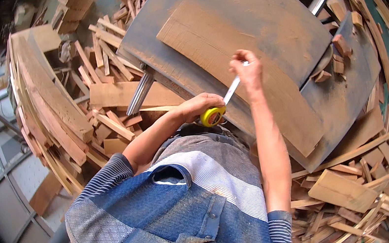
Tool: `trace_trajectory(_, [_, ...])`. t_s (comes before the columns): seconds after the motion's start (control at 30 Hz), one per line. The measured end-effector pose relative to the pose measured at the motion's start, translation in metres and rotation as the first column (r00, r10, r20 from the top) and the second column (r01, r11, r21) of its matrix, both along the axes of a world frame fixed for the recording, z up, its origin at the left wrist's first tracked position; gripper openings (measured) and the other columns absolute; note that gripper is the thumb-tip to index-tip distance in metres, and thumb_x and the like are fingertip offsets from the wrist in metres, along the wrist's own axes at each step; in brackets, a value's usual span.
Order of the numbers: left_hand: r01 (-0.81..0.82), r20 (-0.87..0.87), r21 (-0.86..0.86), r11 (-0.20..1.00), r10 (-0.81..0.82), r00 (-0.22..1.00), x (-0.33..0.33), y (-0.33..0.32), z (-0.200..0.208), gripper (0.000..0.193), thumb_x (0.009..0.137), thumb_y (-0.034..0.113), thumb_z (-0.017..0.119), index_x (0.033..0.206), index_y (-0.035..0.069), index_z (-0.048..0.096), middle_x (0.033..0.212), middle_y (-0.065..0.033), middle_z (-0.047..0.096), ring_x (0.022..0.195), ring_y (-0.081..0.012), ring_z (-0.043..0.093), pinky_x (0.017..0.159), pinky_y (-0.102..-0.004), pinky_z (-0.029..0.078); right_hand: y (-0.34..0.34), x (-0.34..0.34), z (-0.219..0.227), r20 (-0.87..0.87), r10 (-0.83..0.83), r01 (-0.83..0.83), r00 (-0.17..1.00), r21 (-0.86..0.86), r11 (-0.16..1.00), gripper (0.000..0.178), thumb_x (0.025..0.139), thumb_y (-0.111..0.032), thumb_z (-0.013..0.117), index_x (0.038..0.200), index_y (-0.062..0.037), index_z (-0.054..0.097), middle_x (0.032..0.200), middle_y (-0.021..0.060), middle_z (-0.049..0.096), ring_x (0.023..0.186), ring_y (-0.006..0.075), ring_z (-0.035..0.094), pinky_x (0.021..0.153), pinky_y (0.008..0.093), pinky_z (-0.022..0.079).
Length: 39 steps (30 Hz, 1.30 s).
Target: The person picks up curved and flat wooden pieces from a large pile of scrap wood and measures their length and thickness using a yellow tape measure.
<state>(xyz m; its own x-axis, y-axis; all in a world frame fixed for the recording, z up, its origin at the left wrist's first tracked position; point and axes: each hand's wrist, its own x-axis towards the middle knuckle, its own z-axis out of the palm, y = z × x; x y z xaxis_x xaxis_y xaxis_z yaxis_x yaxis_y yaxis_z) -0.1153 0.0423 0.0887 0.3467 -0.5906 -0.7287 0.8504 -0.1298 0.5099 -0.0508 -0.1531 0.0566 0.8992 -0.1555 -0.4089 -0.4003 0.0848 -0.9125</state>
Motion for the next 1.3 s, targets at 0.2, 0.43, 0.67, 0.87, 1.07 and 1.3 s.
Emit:
trace_trajectory(0.2, [0.098,0.168,-0.068,0.993,-0.085,0.982,0.001,-0.019,0.007,0.030,0.102,0.028,0.060,0.110,0.000,0.068,0.090,-0.0045,0.067,0.084,-0.0140,0.065,0.077,-0.0279,0.054,0.033,-0.051,0.033,0.090,0.045,-0.048,0.995,0.036,0.998,0.045,0.095,-0.019,0.072,0.133,0.0009,0.056,0.108,0.0097,0.067,0.094,0.0155,0.065,0.082,0.0295,0.056])
trace_trajectory(0.43, [0.014,0.574,0.044,0.999,-0.037,0.818,-0.010,-0.041,0.011,0.028,0.101,0.029,0.063,0.109,0.003,0.070,0.098,-0.0046,0.067,0.096,-0.0161,0.057,0.086,-0.0336,0.047,-0.010,-0.112,0.062,0.056,0.140,-0.149,0.989,0.259,0.954,0.090,0.093,-0.065,0.062,0.150,0.0007,0.041,0.137,0.0165,0.056,0.134,0.0243,0.048,0.113,0.0356,0.037])
trace_trajectory(0.67, [0.205,0.802,0.207,0.957,-0.286,0.525,-0.011,-0.070,0.018,0.024,0.101,0.024,0.064,0.112,0.004,0.072,0.099,-0.0101,0.067,0.100,-0.0216,0.058,0.088,-0.0359,0.047,-0.036,-0.167,0.066,-0.006,0.009,-0.005,1.000,0.456,0.890,0.066,0.099,-0.035,0.066,0.148,0.0022,0.045,0.133,0.0081,0.059,0.123,0.0166,0.055,0.106,0.0286,0.043])
trace_trajectory(0.87, [0.488,0.916,0.299,0.820,-0.389,0.093,0.007,-0.102,0.016,0.033,0.096,0.031,0.070,0.105,0.000,0.071,0.106,-0.0185,0.070,0.106,-0.0296,0.064,0.092,-0.0441,0.050,-0.068,-0.256,0.054,-0.254,-0.165,0.219,0.953,0.197,0.956,0.034,0.093,-0.024,0.065,0.115,0.0010,0.071,0.097,0.0033,0.069,0.088,0.0106,0.062,0.077,0.0255,0.049])
trace_trajectory(1.07, [0.117,0.691,0.692,0.713,-0.606,-0.394,0.115,-0.118,-0.047,0.081,0.081,0.049,0.081,0.139,0.000,0.054,0.148,-0.0206,0.051,0.141,-0.0389,0.041,0.118,-0.0543,0.034,-0.073,-0.358,0.037,-0.408,-0.588,0.711,0.699,0.302,0.635,0.032,0.096,-0.031,0.062,0.103,-0.0006,0.071,0.070,0.0070,0.065,0.057,0.0167,0.061,0.052,0.0285,0.051])
trace_trajectory(1.3, [0.247,0.441,0.895,0.371,-0.815,-0.376,0.168,-0.155,-0.033,0.105,0.067,0.053,0.087,0.148,0.002,0.044,0.146,-0.0203,0.051,0.140,-0.0380,0.042,0.119,-0.0521,0.033,-0.060,-0.395,0.007,-0.486,-0.732,0.878,0.478,0.248,0.409,0.039,0.095,-0.034,0.061,0.119,-0.0033,0.066,0.071,0.0083,0.066,0.059,0.0193,0.063,0.053,0.0328,0.053])
